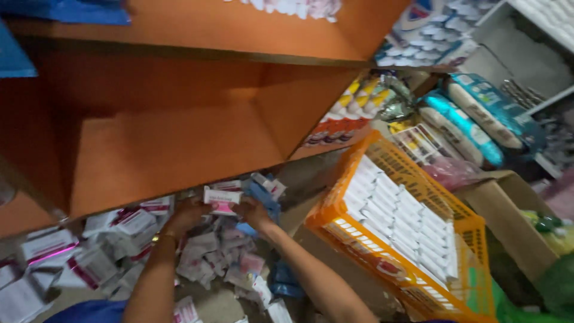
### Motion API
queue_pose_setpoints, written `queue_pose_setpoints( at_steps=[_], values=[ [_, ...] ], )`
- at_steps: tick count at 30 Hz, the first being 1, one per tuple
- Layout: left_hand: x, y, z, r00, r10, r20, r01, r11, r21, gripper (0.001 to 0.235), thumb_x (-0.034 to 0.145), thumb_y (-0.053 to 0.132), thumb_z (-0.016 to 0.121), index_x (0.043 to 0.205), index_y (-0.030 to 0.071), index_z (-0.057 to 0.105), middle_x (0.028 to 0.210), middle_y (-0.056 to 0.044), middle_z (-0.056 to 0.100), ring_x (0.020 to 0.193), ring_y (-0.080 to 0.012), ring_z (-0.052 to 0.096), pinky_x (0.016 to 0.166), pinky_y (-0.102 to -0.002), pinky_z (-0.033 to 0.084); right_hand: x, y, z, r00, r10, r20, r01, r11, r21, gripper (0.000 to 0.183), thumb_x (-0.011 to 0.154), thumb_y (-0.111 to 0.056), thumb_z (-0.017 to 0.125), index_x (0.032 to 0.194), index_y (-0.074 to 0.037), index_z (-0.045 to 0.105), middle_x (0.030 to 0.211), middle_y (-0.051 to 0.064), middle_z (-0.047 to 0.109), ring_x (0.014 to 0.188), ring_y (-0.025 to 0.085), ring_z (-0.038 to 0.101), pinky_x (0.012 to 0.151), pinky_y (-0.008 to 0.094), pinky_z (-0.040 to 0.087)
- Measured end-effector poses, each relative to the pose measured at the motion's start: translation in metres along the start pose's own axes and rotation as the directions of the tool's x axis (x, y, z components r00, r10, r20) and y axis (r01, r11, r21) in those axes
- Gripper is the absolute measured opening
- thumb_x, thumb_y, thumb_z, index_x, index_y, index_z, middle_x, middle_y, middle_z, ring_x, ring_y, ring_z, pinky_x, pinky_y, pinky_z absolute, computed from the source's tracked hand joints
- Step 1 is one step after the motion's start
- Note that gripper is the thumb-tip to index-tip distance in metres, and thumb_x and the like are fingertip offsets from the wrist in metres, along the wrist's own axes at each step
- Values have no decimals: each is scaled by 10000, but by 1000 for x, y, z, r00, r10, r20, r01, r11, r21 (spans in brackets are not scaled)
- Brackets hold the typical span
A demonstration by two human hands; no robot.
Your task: Organizing and stacking individual bars of soap from a pile on the floor into a plastic crate.
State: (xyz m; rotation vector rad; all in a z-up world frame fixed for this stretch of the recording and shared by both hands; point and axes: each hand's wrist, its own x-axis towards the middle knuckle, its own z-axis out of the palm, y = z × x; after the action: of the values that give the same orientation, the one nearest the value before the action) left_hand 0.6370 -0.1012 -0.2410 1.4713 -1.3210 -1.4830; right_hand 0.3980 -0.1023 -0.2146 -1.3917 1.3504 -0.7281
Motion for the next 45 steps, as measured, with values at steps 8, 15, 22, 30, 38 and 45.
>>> queue_pose_setpoints(
  at_steps=[8, 15, 22, 30, 38, 45],
  values=[
    [-55, 125, 5, 985, 104, 138, -21, 864, -502, 512, 882, 407, 712, 1301, 114, 691, 1193, -24, 727, 1073, -152, 676, 889, -364, 558, -78, -106, -57, 999, -26, 39, 26, 1000, 1, 399, 868, -274, 848, 1062, -8, 622, 825, 41, 674, 716, 118, 614, 625, 286, 490],
    [-76, 175, 37, 953, 232, 197, -69, 795, -602, 473, 908, 296, 691, 1323, 70, 688, 1221, -38, 726, 1068, -168, 671, 878, -371, 544, -138, -167, -100, 979, -173, 105, 188, 971, -149, 502, 870, -273, 808, 1261, -9, 637, 1018, 21, 707, 854, 87, 672, 727, 258, 561],
    [-120, 239, 59, 921, 225, 317, -10, 829, -560, 447, 880, 259, 715, 1266, 35, 712, 1154, -70, 755, 1027, -171, 696, 897, -348, 539, -175, -197, -139, 949, -253, 186, 277, 953, -118, 458, 963, -374, 786, 1229, -19, 673, 1062, -3, 714, 962, 65, 644, 850, 253, 535],
    [-148, 264, 111, 929, 323, 182, -204, 855, -477, 352, 940, 282, 694, 1112, -5, 802, 988, -61, 792, 892, -136, 690, 823, -299, 535, -240, -268, -153, 971, -236, 46, 234, 879, -416, 452, 855, -301, 814, 1218, -64, 686, 956, 43, 756, 817, 92, 677, 728, 282, 557],
    [-177, 312, 180, 747, 662, -66, -663, 748, 7, 262, 953, 253, 684, 906, -1, 726, 798, -108, 744, 742, -155, 676, 722, -328, 530, -304, -285, -218, 960, -266, 86, 276, 849, -450, 395, 933, -300, 797, 1232, -49, 732, 944, 36, 744, 833, 80, 637, 747, 284, 553],
    [-188, 385, 295, 712, 695, 103, -682, 719, -133, 236, 957, 244, 670, 957, 14, 725, 787, -131, 732, 711, -186, 674, 670, -357, 542, -379, -308, -319, 972, -184, -147, 85, 858, -507, 754, 828, -283, 809, 1505, -211, 483, 808, 36, 617, 739, 104, 573, 655, 300, 518]
  ],
)
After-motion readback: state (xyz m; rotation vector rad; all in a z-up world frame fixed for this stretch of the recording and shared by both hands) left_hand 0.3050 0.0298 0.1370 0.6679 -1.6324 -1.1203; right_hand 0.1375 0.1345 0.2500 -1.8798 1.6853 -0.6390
